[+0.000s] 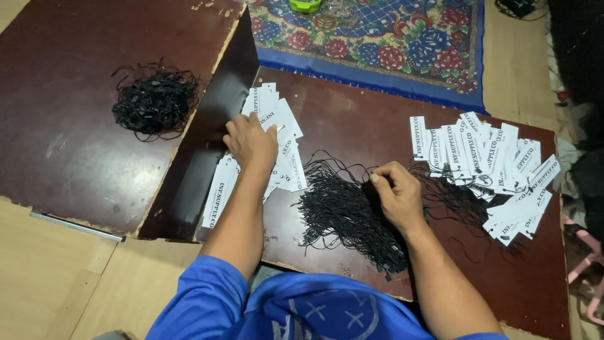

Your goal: Attaching black strings to white paper labels by threading them through pre-punched holes.

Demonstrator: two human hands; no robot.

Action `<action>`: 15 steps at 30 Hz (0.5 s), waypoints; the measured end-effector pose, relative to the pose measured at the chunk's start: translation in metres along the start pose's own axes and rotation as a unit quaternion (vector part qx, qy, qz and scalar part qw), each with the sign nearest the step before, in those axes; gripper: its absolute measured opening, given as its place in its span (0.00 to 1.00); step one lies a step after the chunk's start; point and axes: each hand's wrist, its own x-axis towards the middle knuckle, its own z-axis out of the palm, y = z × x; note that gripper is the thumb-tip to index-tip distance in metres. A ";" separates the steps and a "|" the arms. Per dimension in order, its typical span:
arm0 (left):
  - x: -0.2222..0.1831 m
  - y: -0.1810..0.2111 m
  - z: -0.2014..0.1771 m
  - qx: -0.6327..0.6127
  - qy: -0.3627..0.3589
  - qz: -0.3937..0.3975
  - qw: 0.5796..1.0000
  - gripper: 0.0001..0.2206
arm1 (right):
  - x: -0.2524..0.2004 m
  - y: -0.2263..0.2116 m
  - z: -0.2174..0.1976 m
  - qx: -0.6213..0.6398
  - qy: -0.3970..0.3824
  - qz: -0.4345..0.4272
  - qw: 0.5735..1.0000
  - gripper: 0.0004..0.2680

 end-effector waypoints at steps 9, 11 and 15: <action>0.004 -0.007 0.010 -0.063 0.036 -0.009 0.997 0.09 | -0.001 0.002 0.002 0.009 -0.004 0.015 1.000 0.04; 0.005 -0.009 0.015 -0.080 0.041 -0.008 0.996 0.08 | 0.000 -0.001 0.001 0.011 -0.004 0.012 1.000 0.04; 0.004 -0.010 0.014 -0.112 0.063 0.007 0.992 0.09 | 0.000 0.000 0.002 0.016 -0.003 0.007 1.000 0.03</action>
